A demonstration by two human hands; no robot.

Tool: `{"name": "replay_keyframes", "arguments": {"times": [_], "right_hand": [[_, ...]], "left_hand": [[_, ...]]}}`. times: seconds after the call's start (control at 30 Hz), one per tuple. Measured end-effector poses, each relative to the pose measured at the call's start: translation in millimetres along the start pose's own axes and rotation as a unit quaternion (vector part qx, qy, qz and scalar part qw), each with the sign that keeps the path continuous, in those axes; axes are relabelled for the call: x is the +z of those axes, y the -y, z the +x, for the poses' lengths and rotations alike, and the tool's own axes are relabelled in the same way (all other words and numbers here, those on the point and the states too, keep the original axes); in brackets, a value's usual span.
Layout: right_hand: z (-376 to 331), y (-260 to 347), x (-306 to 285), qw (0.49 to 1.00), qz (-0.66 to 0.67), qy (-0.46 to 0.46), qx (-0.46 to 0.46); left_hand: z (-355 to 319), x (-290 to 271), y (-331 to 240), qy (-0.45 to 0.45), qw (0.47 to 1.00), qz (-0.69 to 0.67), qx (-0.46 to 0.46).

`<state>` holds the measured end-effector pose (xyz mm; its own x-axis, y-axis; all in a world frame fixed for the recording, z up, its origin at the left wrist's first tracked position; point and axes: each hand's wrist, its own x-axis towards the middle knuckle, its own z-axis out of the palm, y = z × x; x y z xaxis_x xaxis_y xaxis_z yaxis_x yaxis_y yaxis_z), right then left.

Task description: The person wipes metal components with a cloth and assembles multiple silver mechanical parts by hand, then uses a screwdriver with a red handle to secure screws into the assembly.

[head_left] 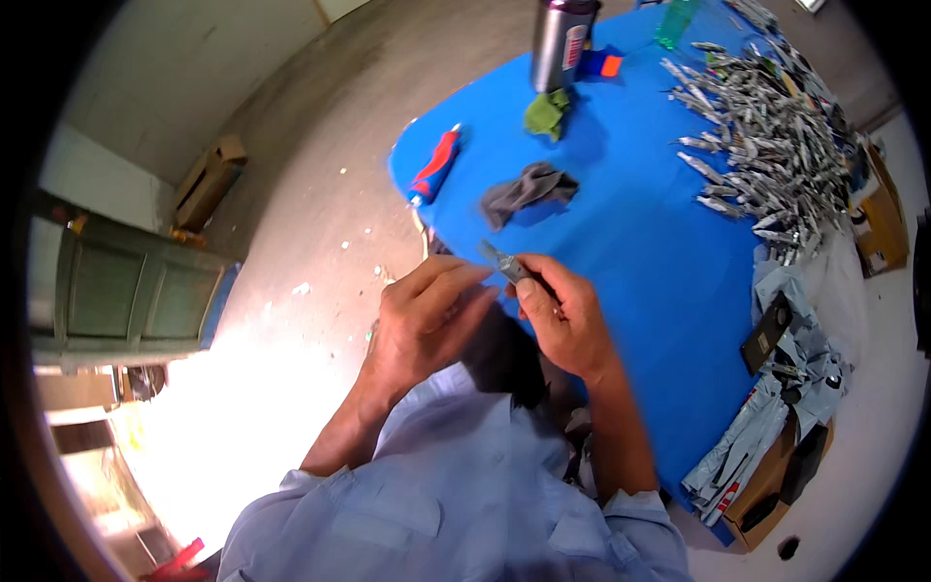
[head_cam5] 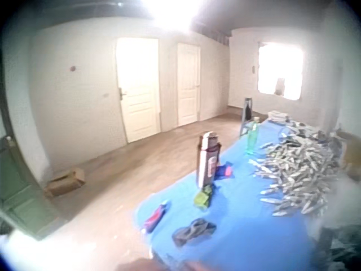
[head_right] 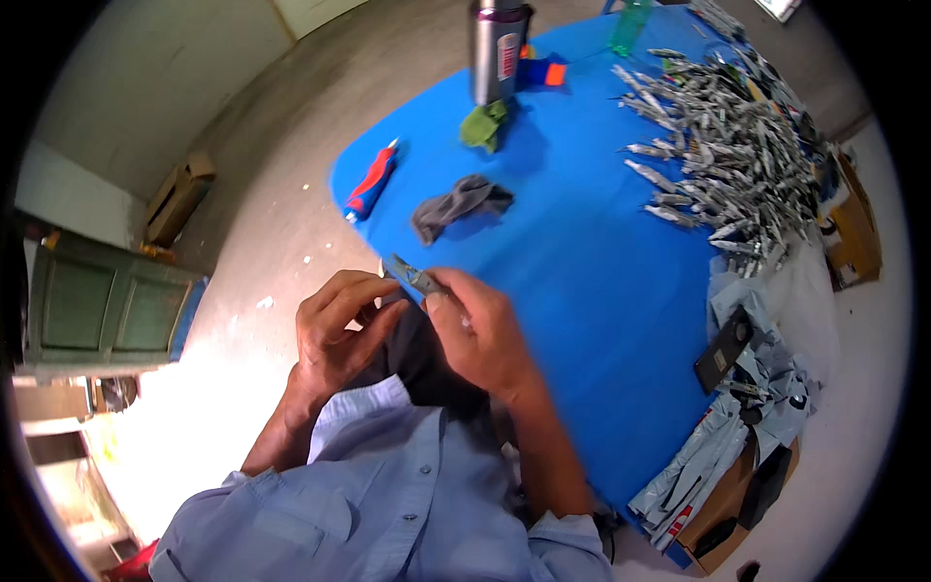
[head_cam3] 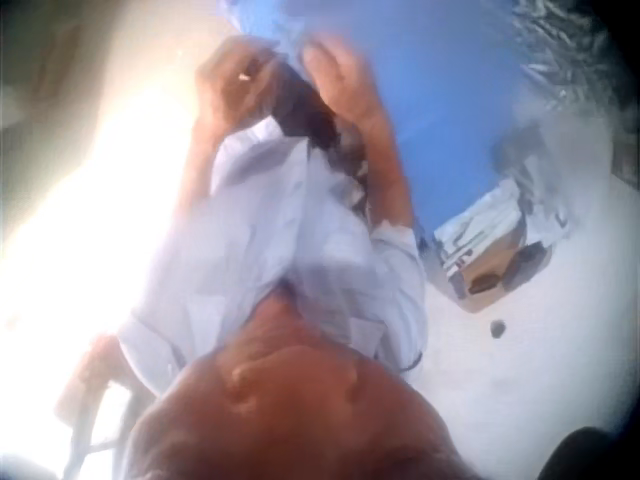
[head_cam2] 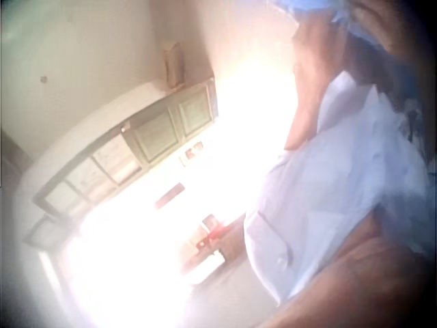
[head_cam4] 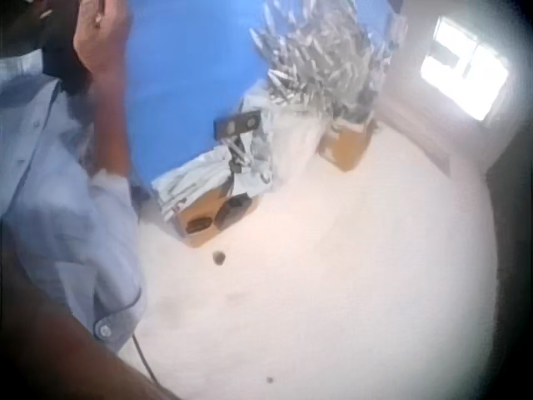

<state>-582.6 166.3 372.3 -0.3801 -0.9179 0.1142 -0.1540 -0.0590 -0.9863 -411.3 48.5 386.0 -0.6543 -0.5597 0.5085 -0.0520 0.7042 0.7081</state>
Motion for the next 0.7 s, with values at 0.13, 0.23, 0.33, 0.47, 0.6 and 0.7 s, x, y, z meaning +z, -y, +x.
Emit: {"name": "replay_keyframes", "arguments": {"times": [0.13,0.23,0.33,0.47,0.6,0.7], "right_hand": [[-28.0,-9.9,52.4,0.999,-0.01,0.026,0.018],[-44.0,-21.8,82.1,0.999,-0.02,0.028,-0.008],[-56.4,-35.2,102.8,0.999,-0.012,0.025,-0.019],[-62.9,-40.7,116.8,0.996,-0.072,0.043,-0.027],[-62.5,-48.9,123.1,0.99,-0.123,0.056,-0.043],[-62.6,-52.8,130.0,0.986,-0.144,0.065,-0.048]], "left_hand": [[-38.4,-29.9,8.7,0.034,0.998,0.044,-0.015],[-67.4,-47.2,15.9,0.046,0.997,0.047,-0.035],[-90.2,-56.2,21.8,0.063,0.996,0.039,-0.051],[-113.4,-59.4,28.2,0.071,0.994,0.027,-0.078],[-129.2,-58.3,40.7,0.059,0.995,0.05,-0.065],[-135.6,-59.8,43.9,0.055,0.994,0.041,-0.088]]}}
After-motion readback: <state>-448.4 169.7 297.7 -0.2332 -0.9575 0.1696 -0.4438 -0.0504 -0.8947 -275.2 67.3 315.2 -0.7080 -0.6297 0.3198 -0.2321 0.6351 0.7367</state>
